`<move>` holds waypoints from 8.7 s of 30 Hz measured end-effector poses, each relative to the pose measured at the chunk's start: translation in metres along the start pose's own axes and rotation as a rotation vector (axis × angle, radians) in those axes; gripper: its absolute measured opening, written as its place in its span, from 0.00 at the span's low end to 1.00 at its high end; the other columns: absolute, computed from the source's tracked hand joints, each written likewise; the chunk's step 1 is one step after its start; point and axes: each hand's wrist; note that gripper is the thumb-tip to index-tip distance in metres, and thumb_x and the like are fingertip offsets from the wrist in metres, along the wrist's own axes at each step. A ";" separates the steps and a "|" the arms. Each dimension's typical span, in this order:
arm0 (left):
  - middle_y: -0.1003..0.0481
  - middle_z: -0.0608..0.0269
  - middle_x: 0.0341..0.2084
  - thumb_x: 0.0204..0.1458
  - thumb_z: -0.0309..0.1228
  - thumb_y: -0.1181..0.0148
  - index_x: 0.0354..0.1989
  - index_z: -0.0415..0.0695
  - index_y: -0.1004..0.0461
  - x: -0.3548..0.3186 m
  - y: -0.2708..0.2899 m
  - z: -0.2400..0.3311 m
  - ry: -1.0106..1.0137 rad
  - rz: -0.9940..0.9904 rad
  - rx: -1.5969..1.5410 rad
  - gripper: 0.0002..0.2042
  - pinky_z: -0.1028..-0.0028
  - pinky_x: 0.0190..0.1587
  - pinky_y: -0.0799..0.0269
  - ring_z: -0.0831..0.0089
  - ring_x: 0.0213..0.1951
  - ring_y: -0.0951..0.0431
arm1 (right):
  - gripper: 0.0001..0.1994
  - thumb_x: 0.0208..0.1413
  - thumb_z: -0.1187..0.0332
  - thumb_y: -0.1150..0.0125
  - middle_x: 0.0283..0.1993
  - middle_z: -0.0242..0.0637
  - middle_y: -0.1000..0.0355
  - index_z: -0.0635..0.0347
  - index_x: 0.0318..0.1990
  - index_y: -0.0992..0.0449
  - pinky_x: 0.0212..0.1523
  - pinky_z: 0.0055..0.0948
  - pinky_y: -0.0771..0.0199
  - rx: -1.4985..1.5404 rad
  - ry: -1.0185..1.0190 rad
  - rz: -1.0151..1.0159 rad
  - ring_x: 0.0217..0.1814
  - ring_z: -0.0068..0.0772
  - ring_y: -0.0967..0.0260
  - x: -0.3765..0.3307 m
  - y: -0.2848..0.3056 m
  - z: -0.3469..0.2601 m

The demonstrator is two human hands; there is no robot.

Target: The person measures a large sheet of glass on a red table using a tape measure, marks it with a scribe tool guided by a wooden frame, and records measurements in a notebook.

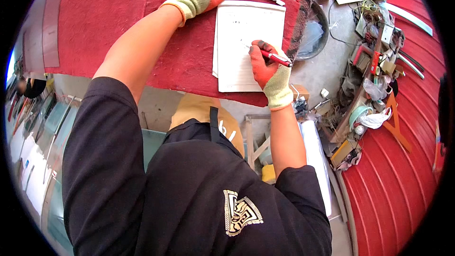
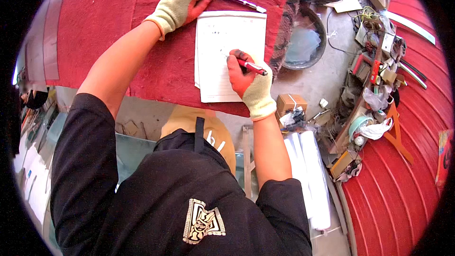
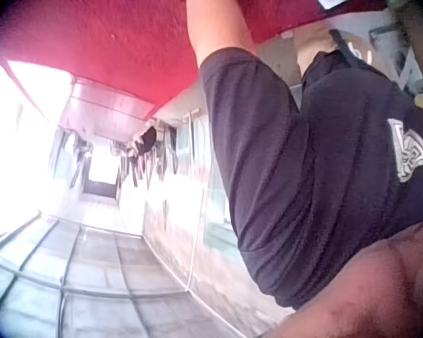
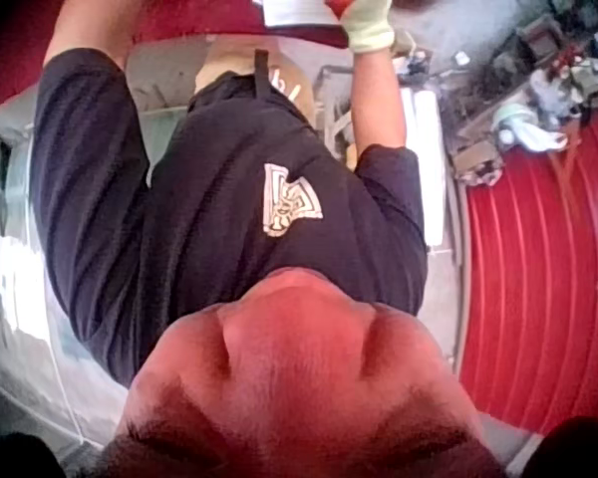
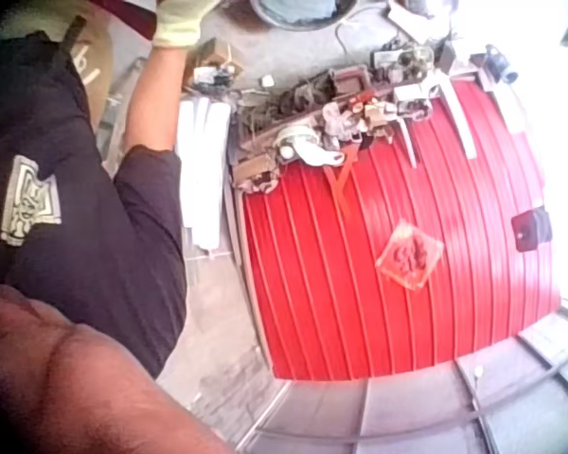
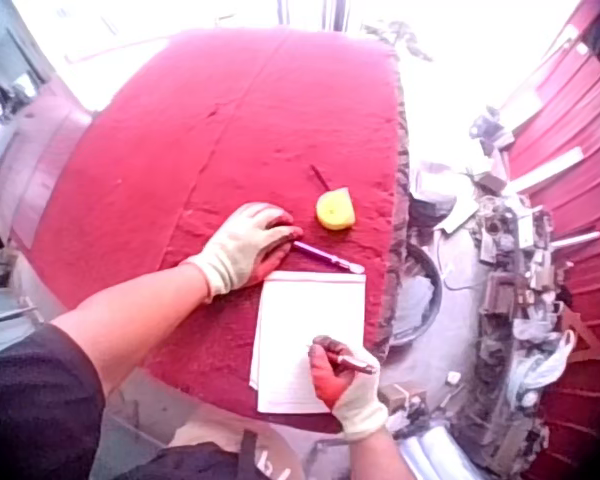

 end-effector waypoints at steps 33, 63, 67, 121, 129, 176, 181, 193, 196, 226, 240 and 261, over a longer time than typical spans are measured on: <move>0.20 0.54 0.48 0.55 0.29 0.29 0.50 0.46 0.15 -0.004 0.001 -0.005 0.024 -0.031 0.006 0.14 0.54 0.59 0.24 0.51 0.52 0.20 | 0.08 0.66 0.69 0.27 0.32 0.39 0.17 0.65 0.46 0.14 0.36 0.29 0.19 -0.182 0.174 0.039 0.32 0.26 0.19 0.003 -0.004 0.008; 0.20 0.61 0.55 0.63 0.39 0.32 0.57 0.55 0.14 -0.014 -0.012 -0.008 0.069 -0.132 0.095 0.15 0.56 0.63 0.25 0.55 0.58 0.20 | 0.29 0.67 0.41 0.36 0.34 0.59 0.18 0.65 0.42 0.14 0.41 0.51 0.19 -0.777 -0.088 -0.235 0.38 0.64 0.18 -0.024 -0.009 -0.067; 0.19 0.60 0.54 0.63 0.40 0.31 0.57 0.54 0.14 -0.013 -0.021 -0.020 0.016 -0.100 0.095 0.15 0.56 0.63 0.24 0.55 0.58 0.20 | 0.32 0.67 0.38 0.39 0.40 0.59 0.16 0.65 0.46 0.13 0.50 0.52 0.18 -0.755 -0.228 -0.171 0.47 0.63 0.16 -0.033 -0.029 -0.065; 0.20 0.61 0.45 0.77 0.36 0.43 0.73 0.39 0.32 -0.275 0.031 0.455 0.912 -1.015 -1.002 0.22 0.66 0.55 0.19 0.70 0.45 0.18 | 0.44 0.66 0.31 0.40 0.86 0.35 0.45 0.38 0.83 0.40 0.84 0.49 0.60 1.122 -0.779 1.804 0.84 0.37 0.49 -1.023 0.141 0.386; 0.20 0.58 0.50 0.73 0.33 0.39 0.67 0.41 0.29 -0.312 0.065 0.466 1.054 -0.940 -1.181 0.18 0.61 0.58 0.20 0.64 0.50 0.19 | 0.38 0.77 0.43 0.52 0.92 0.28 0.62 0.38 0.88 0.54 0.88 0.47 0.67 1.157 -0.406 1.387 0.93 0.45 0.65 -0.985 0.131 0.435; 0.23 0.63 0.32 0.60 0.43 0.27 0.53 0.48 0.21 -0.838 0.328 0.352 2.020 -0.153 -1.088 0.18 0.58 0.38 0.21 0.66 0.36 0.20 | 0.19 0.71 0.55 0.33 0.34 0.38 0.16 0.66 0.42 0.14 0.38 0.37 0.21 -0.400 0.275 0.690 0.34 0.37 0.19 -0.586 0.114 -0.121; 0.20 0.56 0.31 0.63 0.47 0.33 0.41 0.45 0.19 -0.889 0.315 0.377 1.083 -0.317 -0.298 0.16 0.60 0.37 0.22 0.65 0.34 0.19 | 0.14 0.77 0.63 0.38 0.35 0.27 0.22 0.66 0.45 0.16 0.38 0.27 0.28 -0.036 0.470 0.290 0.35 0.19 0.29 -0.508 -0.003 -0.183; 0.21 0.57 0.37 0.71 0.47 0.38 0.59 0.46 0.25 -0.880 0.343 0.393 1.925 1.163 -1.135 0.19 0.63 0.28 0.21 0.69 0.27 0.22 | 0.24 0.73 0.50 0.37 0.43 0.37 0.17 0.68 0.49 0.17 0.46 0.31 0.22 0.269 0.704 -0.267 0.45 0.31 0.20 -0.429 -0.275 -0.289; 0.21 0.59 0.39 0.72 0.48 0.39 0.61 0.49 0.25 -0.903 0.350 0.356 1.923 1.379 -1.189 0.19 0.62 0.32 0.18 0.67 0.32 0.19 | 0.32 0.70 0.46 0.32 0.52 0.47 0.19 0.65 0.67 0.28 0.45 0.34 0.14 0.507 0.738 -0.371 0.46 0.37 0.17 -0.397 -0.327 -0.328; 0.19 0.64 0.50 0.66 0.62 0.37 0.65 0.46 0.25 -1.024 0.810 0.006 1.304 1.743 -0.535 0.33 0.68 0.52 0.23 0.68 0.49 0.19 | 0.29 0.68 0.38 0.34 0.53 0.29 0.18 0.49 0.62 0.20 0.60 0.55 0.22 0.625 -0.009 -0.464 0.52 0.41 0.21 0.005 -0.960 -0.409; 0.22 0.68 0.40 0.62 0.59 0.30 0.53 0.48 0.21 -1.027 0.900 -0.211 1.528 1.687 -0.471 0.26 0.69 0.48 0.28 0.72 0.43 0.24 | 0.29 0.73 0.51 0.36 0.57 0.43 0.19 0.67 0.68 0.29 0.59 0.38 0.22 0.123 -0.027 -0.742 0.58 0.37 0.23 -0.036 -1.198 -0.287; 0.19 0.71 0.41 0.65 0.53 0.30 0.51 0.53 0.25 -0.914 0.877 -0.533 1.847 1.187 -1.210 0.20 0.86 0.22 0.36 0.85 0.22 0.34 | 0.25 0.76 0.55 0.46 0.74 0.49 0.27 0.57 0.73 0.29 0.81 0.54 0.43 -0.804 0.353 -0.293 0.80 0.55 0.36 -0.082 -1.135 -0.275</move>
Point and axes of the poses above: each hand's wrist, its own x-axis towards the middle knuckle, its own y-axis out of the back of the hand, z = x × y
